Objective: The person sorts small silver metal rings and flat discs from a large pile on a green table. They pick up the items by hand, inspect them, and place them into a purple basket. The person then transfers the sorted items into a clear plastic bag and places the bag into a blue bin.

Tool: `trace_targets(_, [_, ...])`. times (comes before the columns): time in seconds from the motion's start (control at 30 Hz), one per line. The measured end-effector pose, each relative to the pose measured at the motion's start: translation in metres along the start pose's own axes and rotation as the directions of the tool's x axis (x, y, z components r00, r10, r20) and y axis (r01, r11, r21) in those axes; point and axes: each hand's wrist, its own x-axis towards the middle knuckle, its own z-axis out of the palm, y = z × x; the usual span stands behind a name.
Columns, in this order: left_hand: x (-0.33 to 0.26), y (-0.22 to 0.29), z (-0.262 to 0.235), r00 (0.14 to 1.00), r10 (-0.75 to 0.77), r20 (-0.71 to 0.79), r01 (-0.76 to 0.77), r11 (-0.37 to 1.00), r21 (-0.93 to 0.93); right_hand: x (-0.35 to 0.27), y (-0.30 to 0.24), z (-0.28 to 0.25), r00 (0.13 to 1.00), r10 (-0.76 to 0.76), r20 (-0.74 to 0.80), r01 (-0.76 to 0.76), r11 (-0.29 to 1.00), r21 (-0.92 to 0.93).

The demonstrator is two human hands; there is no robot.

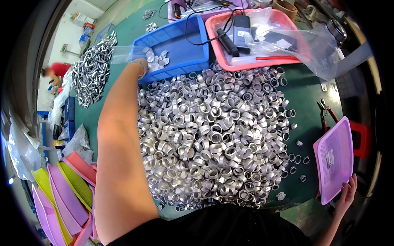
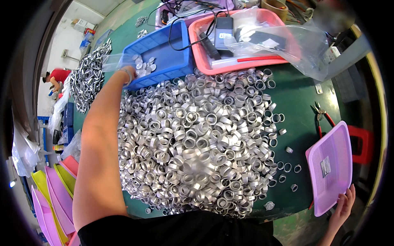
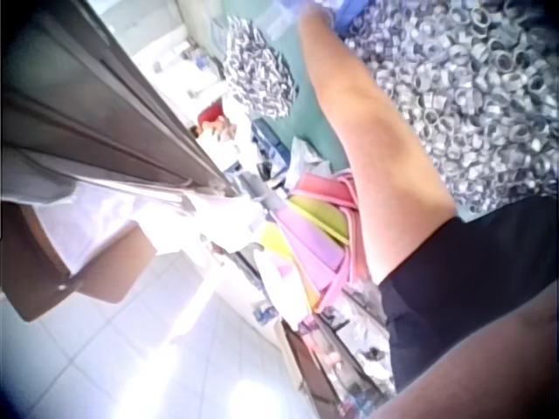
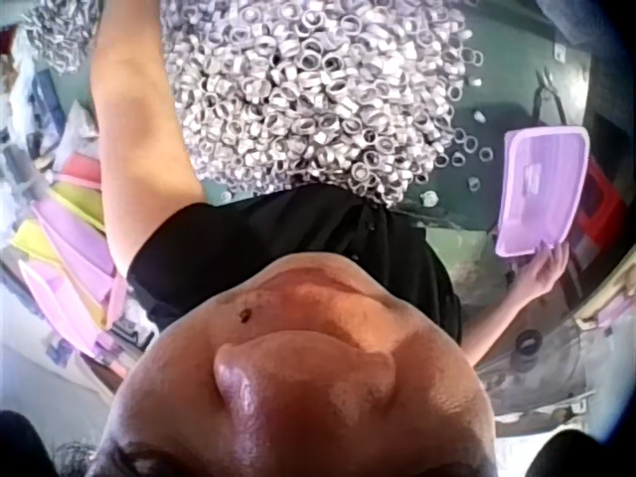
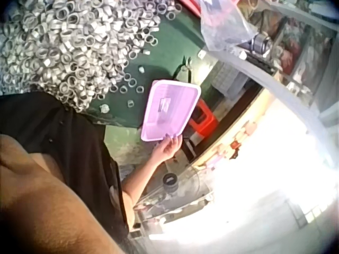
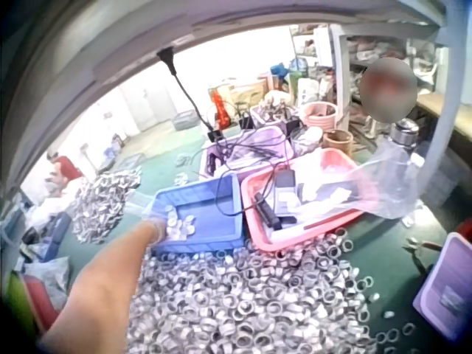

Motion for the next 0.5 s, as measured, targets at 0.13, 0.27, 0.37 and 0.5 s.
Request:
trace_targets(0.13, [0.004,0.004,0.002,1.000,-0.016,-0.019,0.018,0.995,0.102,-0.002,0.001,0.004,1.000,-0.026,0.012,0.026,0.999,0.025])
trace_targets(0.27, [-0.017,0.018,-0.017,0.999,-0.030,0.009,0.030,0.997,0.070,-0.006,0.005,0.000,1.000,-0.030,0.007,0.029,0.998,0.049])
trace_targets(0.37, [-0.009,0.005,-0.005,0.999,-0.010,-0.049,0.011,1.000,0.022,-0.006,0.008,-0.002,0.999,-0.046,0.011,0.045,0.997,0.066])
trace_targets(0.5, [-0.034,-0.002,-0.015,0.985,0.161,-0.061,-0.147,0.972,0.183,-0.004,0.004,-0.001,0.999,-0.035,0.017,0.034,0.997,0.065])
